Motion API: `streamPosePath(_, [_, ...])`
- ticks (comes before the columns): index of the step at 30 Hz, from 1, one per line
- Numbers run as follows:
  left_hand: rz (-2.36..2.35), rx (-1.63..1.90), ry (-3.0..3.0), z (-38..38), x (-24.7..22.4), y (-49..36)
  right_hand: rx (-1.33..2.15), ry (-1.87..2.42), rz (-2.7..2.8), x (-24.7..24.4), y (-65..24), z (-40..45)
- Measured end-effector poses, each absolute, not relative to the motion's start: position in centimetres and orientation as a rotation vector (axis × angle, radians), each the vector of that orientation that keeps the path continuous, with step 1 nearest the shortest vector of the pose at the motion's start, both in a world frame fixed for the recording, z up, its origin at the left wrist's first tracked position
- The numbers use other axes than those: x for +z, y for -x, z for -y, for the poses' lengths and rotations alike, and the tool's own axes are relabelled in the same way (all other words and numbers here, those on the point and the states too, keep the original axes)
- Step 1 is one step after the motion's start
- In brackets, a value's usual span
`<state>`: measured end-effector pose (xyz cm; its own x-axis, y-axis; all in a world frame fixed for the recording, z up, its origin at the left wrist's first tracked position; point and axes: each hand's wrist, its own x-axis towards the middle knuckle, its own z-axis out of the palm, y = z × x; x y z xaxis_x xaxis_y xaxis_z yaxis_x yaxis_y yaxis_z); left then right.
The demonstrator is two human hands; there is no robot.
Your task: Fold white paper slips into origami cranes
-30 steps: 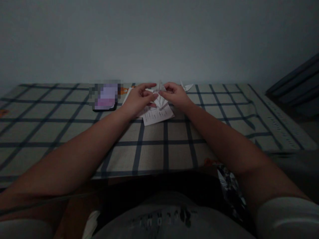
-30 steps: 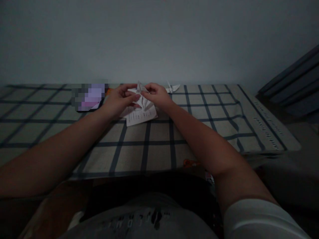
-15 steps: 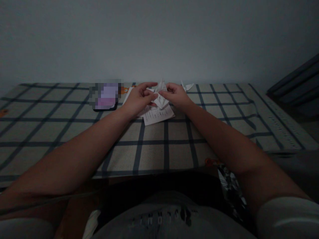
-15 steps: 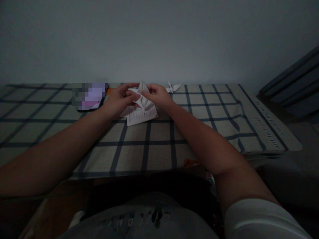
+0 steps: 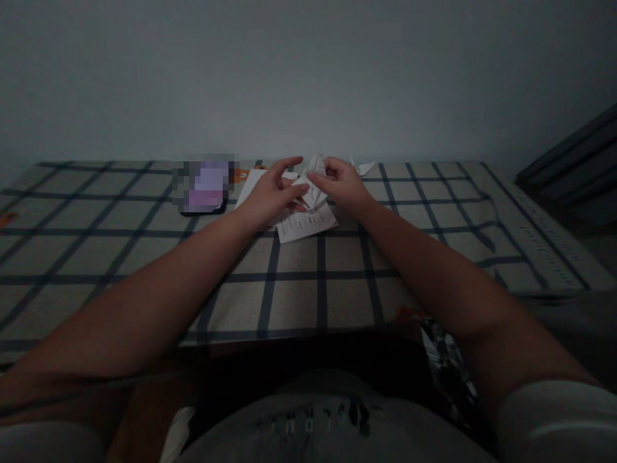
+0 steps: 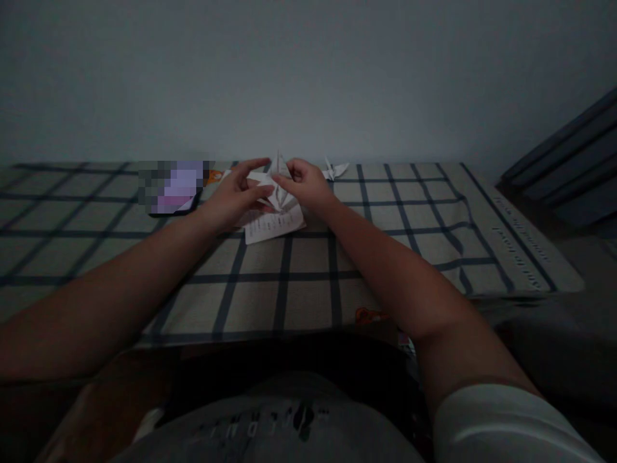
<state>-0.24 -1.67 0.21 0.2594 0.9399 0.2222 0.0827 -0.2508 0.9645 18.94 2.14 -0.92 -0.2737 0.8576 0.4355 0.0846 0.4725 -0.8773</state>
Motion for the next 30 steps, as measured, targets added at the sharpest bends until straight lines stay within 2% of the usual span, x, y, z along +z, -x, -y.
streamPosePath(15, [-0.954, 1.137, -1.512, 1.3, -0.4, 0.1, 0.757, 0.857, 1.664, -0.7, -18.9, -1.7])
streamPosePath(30, [-0.964, 1.141, -1.562, 1.9, 0.1, -0.1, 0.771, 0.867, 1.622, 0.0, -18.7, -0.9])
